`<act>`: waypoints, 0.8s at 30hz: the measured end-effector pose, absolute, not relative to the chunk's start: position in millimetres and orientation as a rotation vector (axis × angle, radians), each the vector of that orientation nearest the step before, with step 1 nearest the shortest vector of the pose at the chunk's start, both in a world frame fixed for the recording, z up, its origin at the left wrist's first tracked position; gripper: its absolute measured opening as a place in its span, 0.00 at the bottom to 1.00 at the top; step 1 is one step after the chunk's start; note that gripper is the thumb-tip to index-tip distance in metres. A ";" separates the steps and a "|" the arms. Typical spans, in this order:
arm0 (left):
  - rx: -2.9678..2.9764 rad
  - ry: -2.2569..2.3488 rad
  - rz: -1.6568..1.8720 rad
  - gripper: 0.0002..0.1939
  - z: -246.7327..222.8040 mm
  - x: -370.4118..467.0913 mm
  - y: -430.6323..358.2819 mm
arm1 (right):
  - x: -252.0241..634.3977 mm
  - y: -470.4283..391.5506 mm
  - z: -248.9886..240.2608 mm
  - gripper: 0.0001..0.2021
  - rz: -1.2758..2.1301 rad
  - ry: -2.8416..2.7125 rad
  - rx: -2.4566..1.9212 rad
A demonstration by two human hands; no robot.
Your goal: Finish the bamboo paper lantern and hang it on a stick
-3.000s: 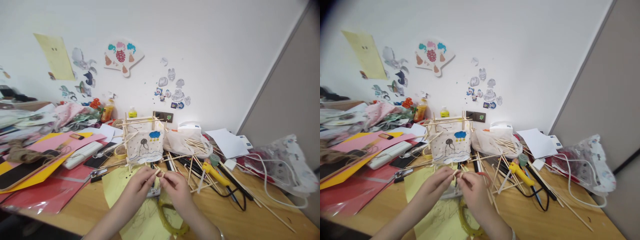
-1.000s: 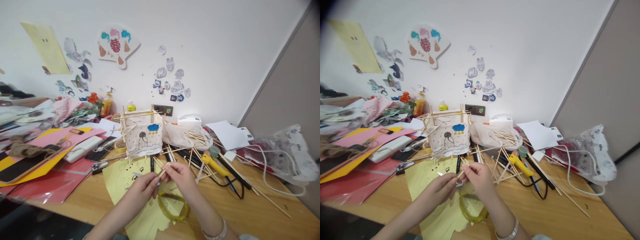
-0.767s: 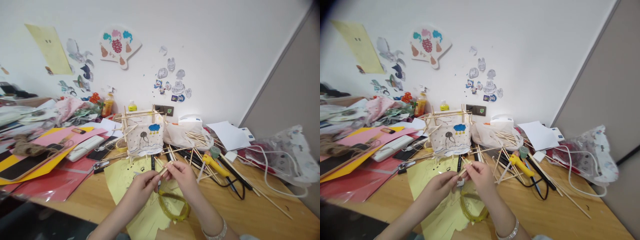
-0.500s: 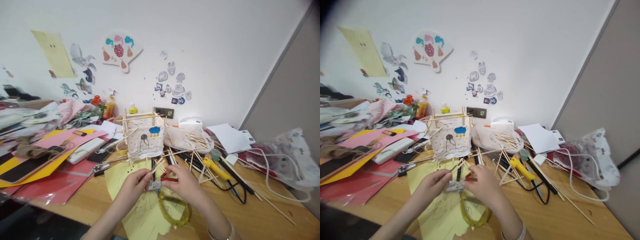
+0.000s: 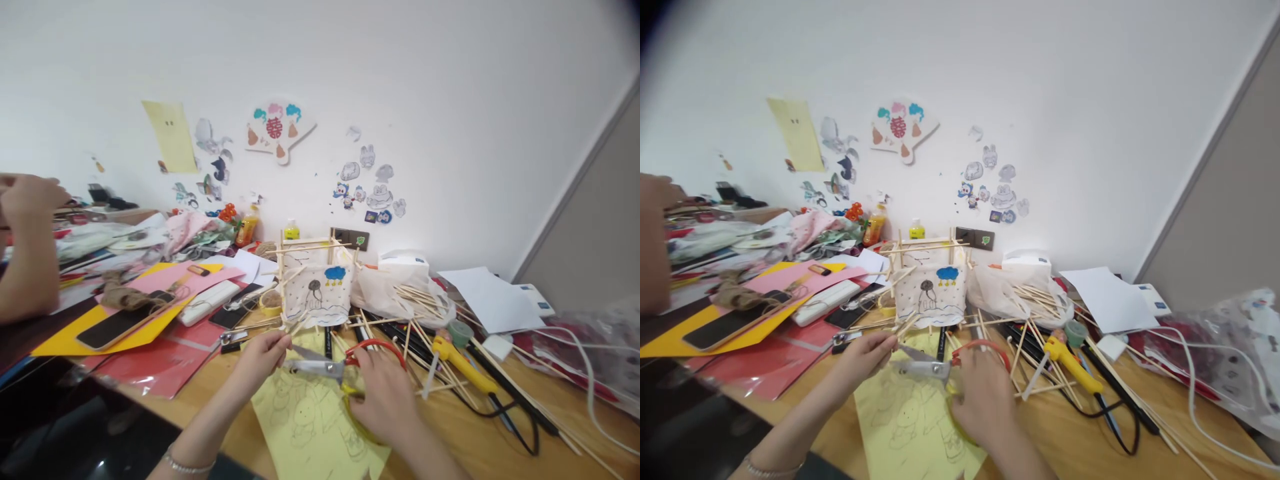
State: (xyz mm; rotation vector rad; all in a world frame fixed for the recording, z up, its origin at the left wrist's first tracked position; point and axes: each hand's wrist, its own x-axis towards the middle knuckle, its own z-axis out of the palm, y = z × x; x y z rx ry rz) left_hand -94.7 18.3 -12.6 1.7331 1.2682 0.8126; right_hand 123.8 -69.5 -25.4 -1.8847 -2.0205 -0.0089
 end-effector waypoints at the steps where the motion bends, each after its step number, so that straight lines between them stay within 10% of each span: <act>1: 1.706 1.260 0.823 0.22 -11.4 -98.8 19.4 | 127.6 -69.5 -24.3 0.21 -0.050 -2.003 -1.857; 10: 1.753 1.312 0.689 0.19 -17.0 -95.6 11.5 | 168.1 -69.5 -43.1 0.33 0.038 -1.695 -1.687; 24: 1.927 1.447 0.522 0.12 -38.5 -73.5 13.6 | 163.4 -56.7 -52.9 0.30 1.227 -0.948 -0.931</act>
